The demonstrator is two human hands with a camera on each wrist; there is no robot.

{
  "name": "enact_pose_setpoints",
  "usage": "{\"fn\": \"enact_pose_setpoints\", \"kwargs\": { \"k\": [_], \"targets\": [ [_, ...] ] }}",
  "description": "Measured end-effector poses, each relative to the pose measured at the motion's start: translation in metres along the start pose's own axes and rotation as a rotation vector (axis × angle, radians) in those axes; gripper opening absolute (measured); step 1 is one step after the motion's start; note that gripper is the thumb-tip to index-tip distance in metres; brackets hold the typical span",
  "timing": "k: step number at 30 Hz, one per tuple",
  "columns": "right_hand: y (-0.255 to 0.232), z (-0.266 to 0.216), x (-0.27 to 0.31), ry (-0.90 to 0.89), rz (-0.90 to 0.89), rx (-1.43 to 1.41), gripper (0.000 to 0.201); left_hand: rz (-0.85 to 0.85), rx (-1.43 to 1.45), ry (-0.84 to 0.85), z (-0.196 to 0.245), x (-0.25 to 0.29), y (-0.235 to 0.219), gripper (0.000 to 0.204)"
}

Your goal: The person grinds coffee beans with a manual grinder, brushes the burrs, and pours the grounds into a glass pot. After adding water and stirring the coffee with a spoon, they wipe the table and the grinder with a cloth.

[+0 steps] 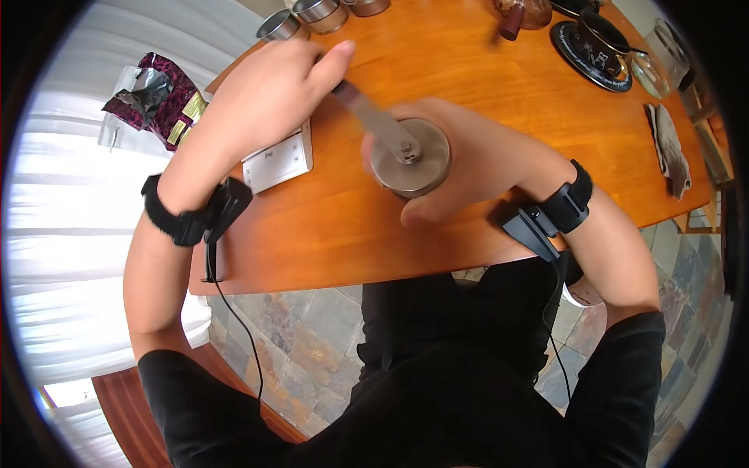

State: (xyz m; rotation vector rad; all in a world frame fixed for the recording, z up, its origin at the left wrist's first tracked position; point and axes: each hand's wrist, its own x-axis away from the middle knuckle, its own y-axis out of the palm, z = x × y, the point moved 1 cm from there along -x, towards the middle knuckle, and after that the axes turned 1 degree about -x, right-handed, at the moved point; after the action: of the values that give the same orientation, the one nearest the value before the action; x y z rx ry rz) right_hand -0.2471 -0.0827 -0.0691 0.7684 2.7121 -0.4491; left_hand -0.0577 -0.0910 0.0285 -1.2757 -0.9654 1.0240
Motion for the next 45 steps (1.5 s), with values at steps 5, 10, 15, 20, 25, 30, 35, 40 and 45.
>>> {"fn": "enact_pose_setpoints", "kwargs": {
  "k": [5,10,15,20,25,30,35,40,45],
  "targets": [
    [-0.005,-0.005,0.002,0.263,-0.033,-0.104,0.043,0.060,0.105,0.191,0.004,-0.038,0.014,0.047],
    [0.004,0.004,0.000,-0.015,-0.029,-0.048,0.041,-0.152,-0.035,0.043,0.045,-0.037,-0.011,0.059],
    [0.000,-0.013,0.006,0.033,0.023,0.073,0.043,-0.376,-0.038,0.237,0.128,-0.043,-0.036,0.058],
    [-0.003,-0.018,0.009,0.205,0.055,0.241,0.043,-0.535,-0.181,0.370,0.150,-0.024,-0.034,0.051],
    [0.000,-0.006,0.004,0.014,0.101,-0.006,0.042,-0.138,-0.168,0.697,0.139,0.014,-0.008,0.035],
    [-0.004,0.006,0.001,-0.133,0.139,-0.212,0.041,0.187,-0.156,0.941,0.110,0.063,0.016,0.024],
    [-0.012,0.010,-0.001,0.070,0.050,0.010,0.040,0.190,0.151,0.852,0.075,0.086,0.020,0.030],
    [-0.012,0.006,-0.001,0.192,0.045,-0.095,0.046,0.036,0.152,0.727,0.022,0.094,0.001,0.028],
    [-0.010,0.000,-0.003,0.227,0.000,-0.084,0.048,-0.013,0.139,0.328,-0.025,0.087,0.004,0.030]
  ]
}}
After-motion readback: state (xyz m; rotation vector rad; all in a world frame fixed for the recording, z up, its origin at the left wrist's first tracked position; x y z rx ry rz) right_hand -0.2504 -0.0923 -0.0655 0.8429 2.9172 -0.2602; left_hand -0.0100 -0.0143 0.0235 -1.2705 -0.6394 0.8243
